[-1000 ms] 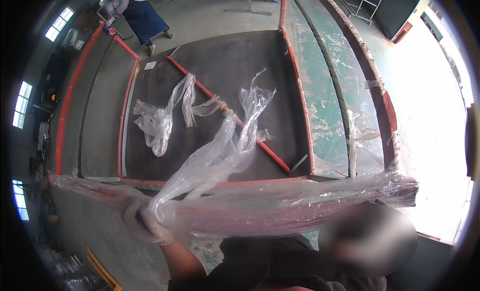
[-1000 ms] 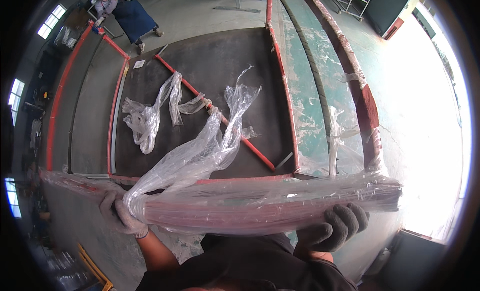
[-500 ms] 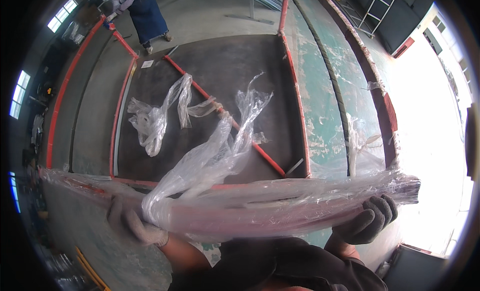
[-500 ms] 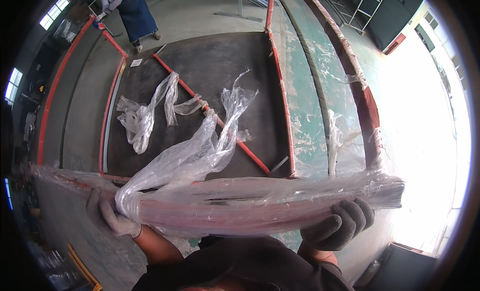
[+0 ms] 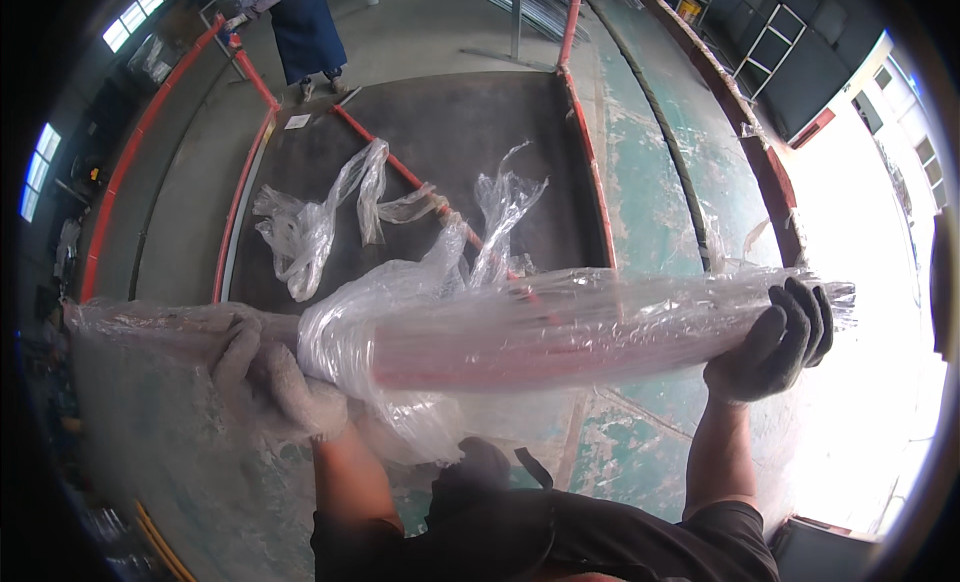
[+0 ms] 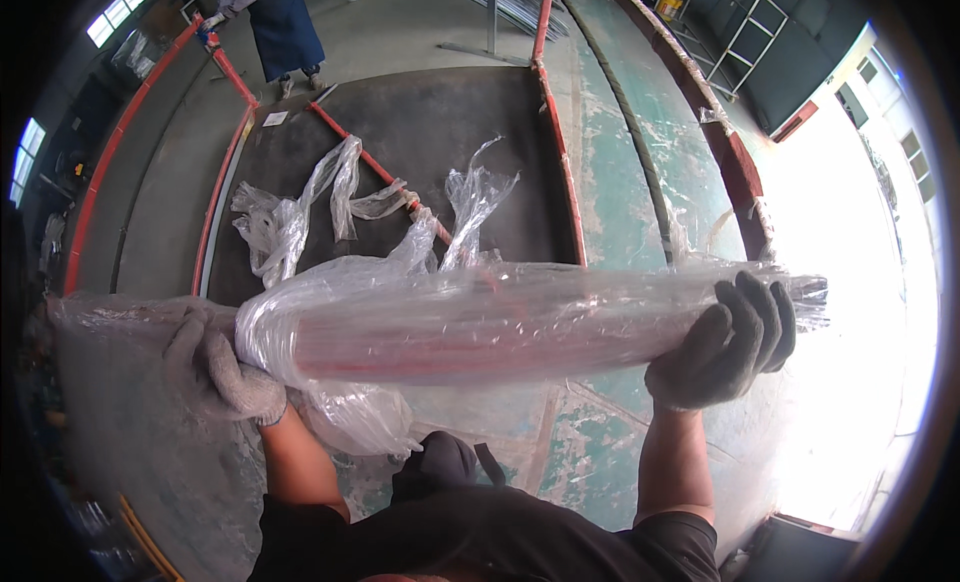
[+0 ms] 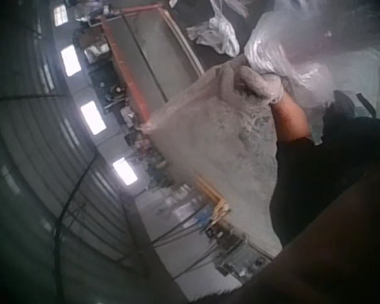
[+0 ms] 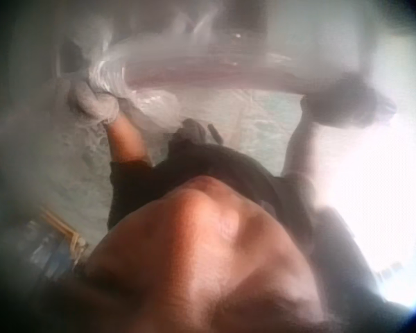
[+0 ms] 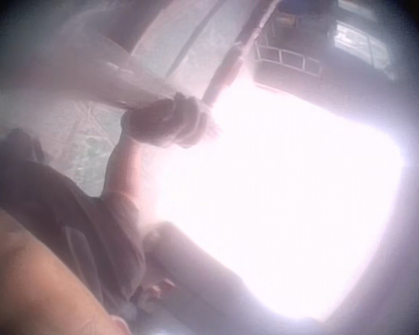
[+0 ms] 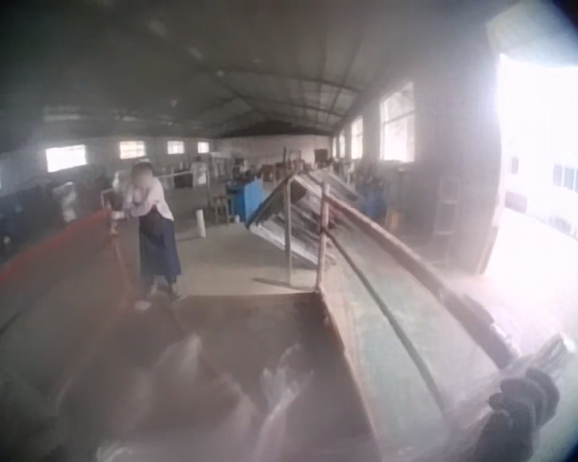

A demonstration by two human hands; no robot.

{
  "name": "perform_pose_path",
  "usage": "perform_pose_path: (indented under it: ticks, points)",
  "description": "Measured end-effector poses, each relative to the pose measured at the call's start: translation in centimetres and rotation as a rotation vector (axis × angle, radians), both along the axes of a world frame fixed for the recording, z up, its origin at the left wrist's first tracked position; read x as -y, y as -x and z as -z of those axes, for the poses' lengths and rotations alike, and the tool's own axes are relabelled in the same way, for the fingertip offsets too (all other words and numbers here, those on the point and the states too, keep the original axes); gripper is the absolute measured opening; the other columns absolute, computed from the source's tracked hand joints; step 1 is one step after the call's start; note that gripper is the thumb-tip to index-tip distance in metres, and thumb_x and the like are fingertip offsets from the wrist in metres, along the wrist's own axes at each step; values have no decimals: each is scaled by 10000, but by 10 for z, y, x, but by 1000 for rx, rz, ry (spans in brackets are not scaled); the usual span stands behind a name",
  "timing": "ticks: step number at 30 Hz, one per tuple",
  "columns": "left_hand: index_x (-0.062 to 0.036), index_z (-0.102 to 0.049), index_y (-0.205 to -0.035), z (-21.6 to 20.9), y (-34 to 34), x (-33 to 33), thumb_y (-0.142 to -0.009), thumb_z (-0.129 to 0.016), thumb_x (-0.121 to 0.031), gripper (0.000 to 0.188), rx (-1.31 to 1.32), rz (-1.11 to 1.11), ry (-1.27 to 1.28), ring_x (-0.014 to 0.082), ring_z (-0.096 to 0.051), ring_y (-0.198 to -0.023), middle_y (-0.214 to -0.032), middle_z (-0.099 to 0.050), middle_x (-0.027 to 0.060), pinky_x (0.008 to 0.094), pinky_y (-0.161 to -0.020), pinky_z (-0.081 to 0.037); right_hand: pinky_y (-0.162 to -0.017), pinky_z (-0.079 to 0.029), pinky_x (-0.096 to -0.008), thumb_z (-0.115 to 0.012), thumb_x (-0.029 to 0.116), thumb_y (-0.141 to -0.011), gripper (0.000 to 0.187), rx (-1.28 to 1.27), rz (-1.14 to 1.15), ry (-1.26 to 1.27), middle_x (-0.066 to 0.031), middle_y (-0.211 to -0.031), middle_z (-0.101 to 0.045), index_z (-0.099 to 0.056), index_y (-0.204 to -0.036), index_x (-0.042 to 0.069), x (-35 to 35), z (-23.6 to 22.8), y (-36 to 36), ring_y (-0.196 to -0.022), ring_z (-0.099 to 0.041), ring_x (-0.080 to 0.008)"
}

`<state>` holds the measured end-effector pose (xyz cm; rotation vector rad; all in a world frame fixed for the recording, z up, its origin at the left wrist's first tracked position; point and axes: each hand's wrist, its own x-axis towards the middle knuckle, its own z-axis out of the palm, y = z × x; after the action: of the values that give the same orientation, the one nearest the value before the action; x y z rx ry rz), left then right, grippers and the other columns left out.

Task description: The person carries a bundle of long metal rods and places them on a rack. They then walk through the workshop, unwrap a red metal frame from plastic, and later handle a single metal rod, positioning it into a machine and adjusting the machine's controls.

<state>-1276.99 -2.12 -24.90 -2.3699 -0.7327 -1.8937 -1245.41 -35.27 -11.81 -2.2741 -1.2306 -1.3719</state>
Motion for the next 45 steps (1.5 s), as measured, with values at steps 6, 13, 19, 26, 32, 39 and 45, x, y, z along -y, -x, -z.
perform_pose_path:
  ticks: [6, 13, 19, 26, 32, 39, 45]
  points:
    - [49, -711, -960, -8, -20, 12, -940, -743, -108, 161, 187, 91, 276, 270, -666, -893, -967, -714, 130, 407, -793, -566, -1228, -417, -521, -632, 159, -1068, 206, -74, 73, 134, -84, -1072, -817, -808, -981, 95, -6, 3, -12, -1175, -736, -306]
    - [-127, -728, -909, -8, -14, 14, -831, -741, -170, 90, -52, 55, 311, 362, -682, -826, -937, -684, 98, 515, -772, -527, -910, -533, -529, -653, 170, -940, 105, -150, 70, 347, -111, -834, -693, -676, -876, 90, 17, 14, -26, -864, -712, -372]
    - [-103, -738, -980, -38, 11, 5, -900, -766, -172, 110, -188, 280, 413, 394, -705, -966, -1028, -742, 94, 551, -888, -536, -886, -548, -543, -696, 165, -883, 105, -48, 65, 363, -118, -820, -681, -616, -837, 115, 12, 23, -30, -822, -703, -369]
    - [-98, -719, -1088, -12, 161, 31, -940, -749, -105, 151, -412, 427, 722, 403, -718, -1085, -1156, -759, 112, 539, -977, -564, -846, -551, -538, -618, 204, -1069, 225, -90, 183, 343, -165, -823, -695, -666, -880, 93, 10, 42, -27, -841, -704, -388]
    - [-59, -794, -1035, 156, 452, 125, -935, -700, -216, 209, -972, -64, 1377, 469, -748, -1063, -1066, -793, 229, 552, -929, -593, -1016, -571, -455, -732, 161, -1130, 226, -414, 29, -495, -169, -1046, -775, -787, -1094, -55, -100, 50, 129, -1074, -713, -298]
    - [-114, -894, -1051, 257, 726, 235, -997, -632, -263, 306, -1409, -597, 1878, 389, -810, -1087, -1085, -840, 200, 516, -925, -652, -1145, -539, -577, -794, 25, -893, 128, -667, -877, -77, -129, -1014, -779, -765, -1017, 29, -338, 37, 405, -1066, -737, -381]
    - [-137, -826, -861, 260, 767, 150, -886, -716, -195, 127, -1121, -198, 1477, 401, -764, -941, -919, -786, 161, 556, -822, -612, -956, -572, -489, -842, 19, -808, 166, -888, -1085, -68, -137, -999, -774, -783, -960, 48, -466, 62, 564, -1004, -734, -388]
